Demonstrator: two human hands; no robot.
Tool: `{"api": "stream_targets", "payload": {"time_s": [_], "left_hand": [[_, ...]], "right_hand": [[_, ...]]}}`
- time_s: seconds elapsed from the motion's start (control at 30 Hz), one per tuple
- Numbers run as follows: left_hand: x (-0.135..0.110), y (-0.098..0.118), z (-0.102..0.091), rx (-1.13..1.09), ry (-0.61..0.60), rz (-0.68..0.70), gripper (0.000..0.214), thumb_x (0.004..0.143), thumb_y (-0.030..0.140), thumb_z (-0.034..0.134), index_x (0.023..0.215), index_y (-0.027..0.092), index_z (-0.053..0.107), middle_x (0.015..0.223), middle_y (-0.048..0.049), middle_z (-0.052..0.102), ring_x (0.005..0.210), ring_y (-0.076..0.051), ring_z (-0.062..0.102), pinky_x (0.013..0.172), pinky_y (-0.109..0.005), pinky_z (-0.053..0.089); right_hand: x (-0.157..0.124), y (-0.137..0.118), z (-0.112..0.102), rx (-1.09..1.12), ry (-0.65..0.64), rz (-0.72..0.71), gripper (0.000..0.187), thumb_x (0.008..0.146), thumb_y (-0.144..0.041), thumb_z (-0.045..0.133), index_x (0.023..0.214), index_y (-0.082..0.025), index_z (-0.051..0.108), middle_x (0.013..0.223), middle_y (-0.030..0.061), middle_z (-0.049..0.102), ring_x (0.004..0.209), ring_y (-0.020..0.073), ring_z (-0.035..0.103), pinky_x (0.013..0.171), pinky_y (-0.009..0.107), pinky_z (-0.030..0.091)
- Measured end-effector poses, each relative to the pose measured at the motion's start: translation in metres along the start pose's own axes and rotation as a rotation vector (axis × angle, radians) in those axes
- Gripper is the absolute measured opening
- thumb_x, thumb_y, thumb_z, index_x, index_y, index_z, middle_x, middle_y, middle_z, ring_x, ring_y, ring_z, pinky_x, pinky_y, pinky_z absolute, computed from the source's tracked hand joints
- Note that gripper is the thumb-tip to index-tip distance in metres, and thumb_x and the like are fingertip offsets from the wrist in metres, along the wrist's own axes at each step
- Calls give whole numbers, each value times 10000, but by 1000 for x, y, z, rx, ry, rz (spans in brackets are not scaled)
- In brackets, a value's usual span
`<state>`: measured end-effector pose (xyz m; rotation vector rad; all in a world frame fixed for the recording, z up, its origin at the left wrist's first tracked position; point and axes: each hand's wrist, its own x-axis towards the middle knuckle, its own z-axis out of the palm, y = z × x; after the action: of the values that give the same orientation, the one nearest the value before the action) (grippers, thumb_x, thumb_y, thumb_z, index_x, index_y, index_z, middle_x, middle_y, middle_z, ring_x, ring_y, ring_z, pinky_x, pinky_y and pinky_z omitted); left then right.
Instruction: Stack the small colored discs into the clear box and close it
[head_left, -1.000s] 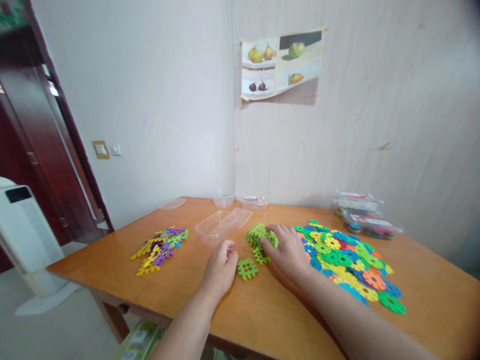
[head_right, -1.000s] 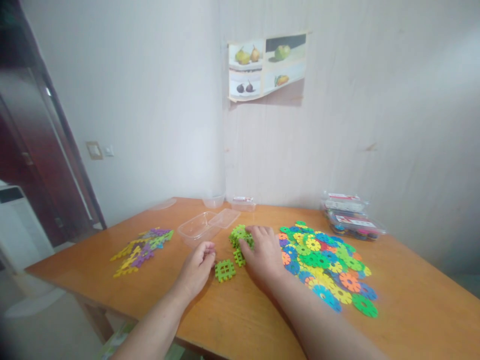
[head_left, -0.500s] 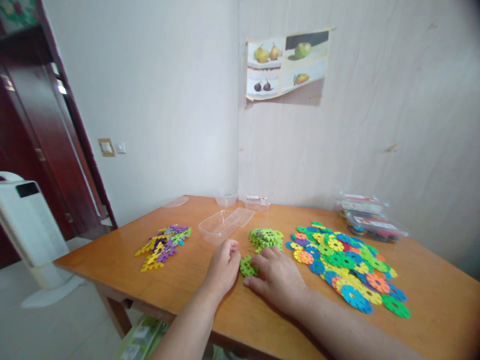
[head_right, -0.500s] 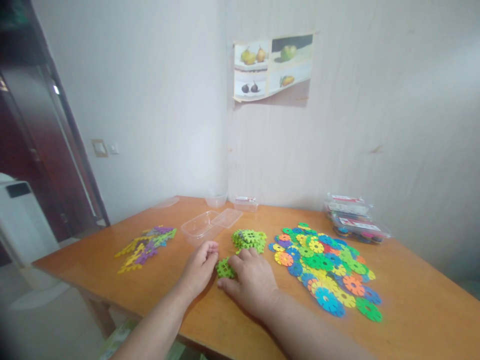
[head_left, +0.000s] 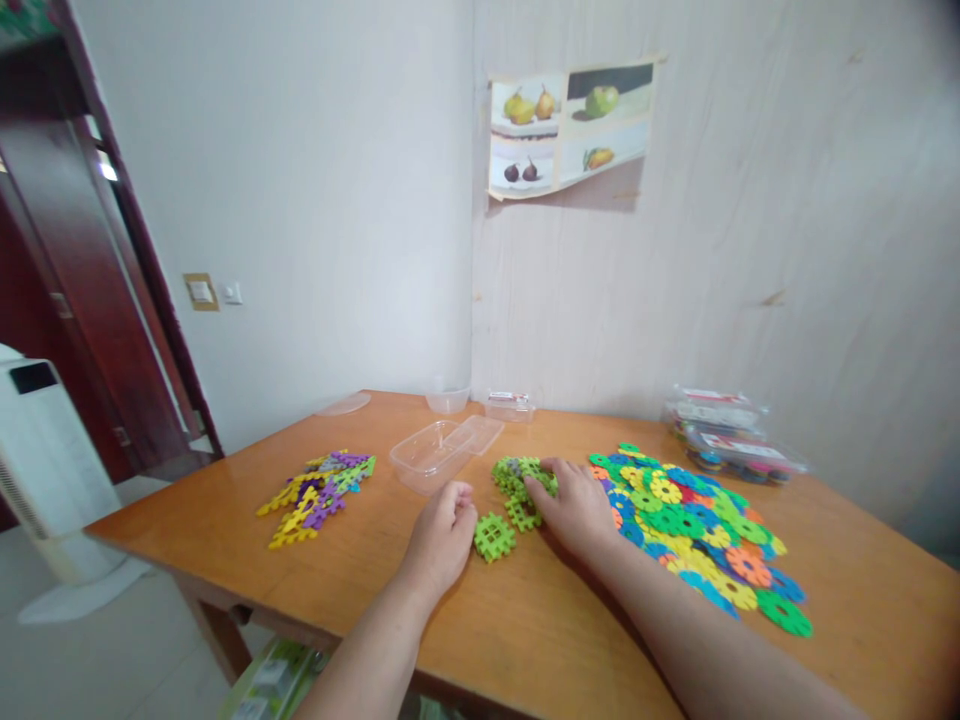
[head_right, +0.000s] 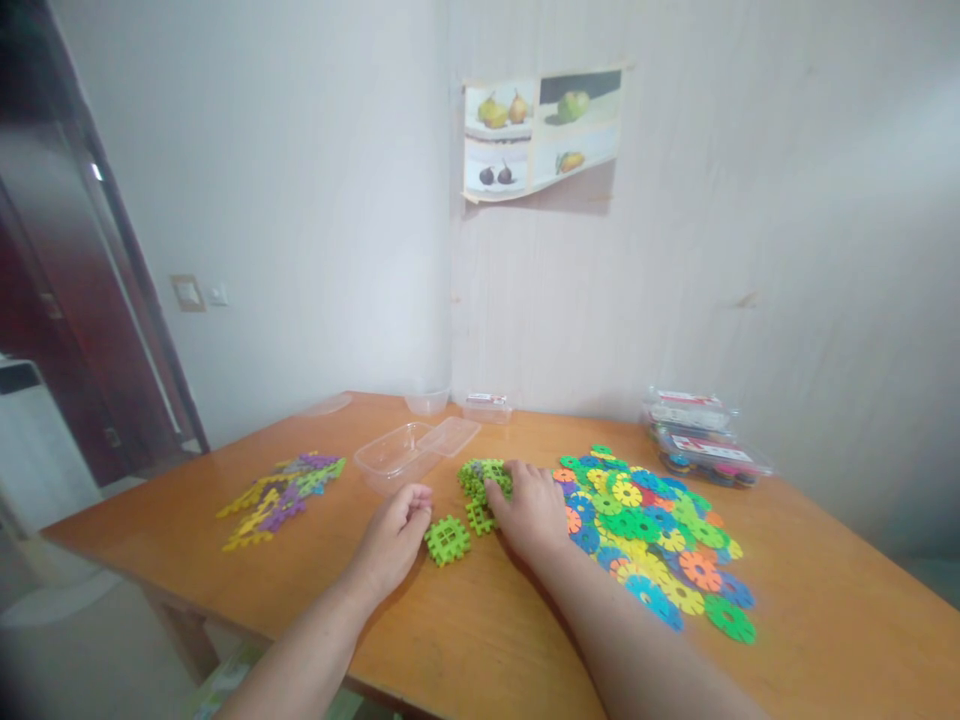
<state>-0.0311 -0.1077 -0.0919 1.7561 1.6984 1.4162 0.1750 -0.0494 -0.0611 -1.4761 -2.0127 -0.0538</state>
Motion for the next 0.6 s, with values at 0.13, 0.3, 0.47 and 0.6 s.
{"api": "stream_targets", "payload": {"time_s": [0.13,0.3,0.47,0.6], "left_hand": [[-1,-1,0,23,-7,-2,189,858,256,478,994,201,596,979,-61,684,954,-186,629,867,-319,473],[0,-1,0,24,-6,-16,197,862,271,479,1002,210,603,1002,-54,684,979,-184,623,872,-307,467],[0,1,-2,30,1,-4,188,871,281,469,981,215,606,975,-46,687,970,-185,622,871,-306,464],[-1,3,-2,51,6,-5,191,874,269,458,984,212,603,984,-49,687,966,-186,623,874,-308,459]], "right_hand": [[-1,-2,-8,12,27,-10,356,904,-421,490,1131,-181,620,1042,104,682,1025,251,571,867,343,379],[-27,-25,-27,103,5,-227,291,877,-403,547,1091,-224,630,1038,60,672,1009,230,556,880,330,385],[-54,-50,-31,86,-173,-358,239,833,-415,611,998,-246,651,976,52,666,970,237,549,815,323,393],[-48,-48,-26,56,-174,-348,263,828,-471,609,959,-248,657,948,50,664,966,243,546,794,325,392]]}}
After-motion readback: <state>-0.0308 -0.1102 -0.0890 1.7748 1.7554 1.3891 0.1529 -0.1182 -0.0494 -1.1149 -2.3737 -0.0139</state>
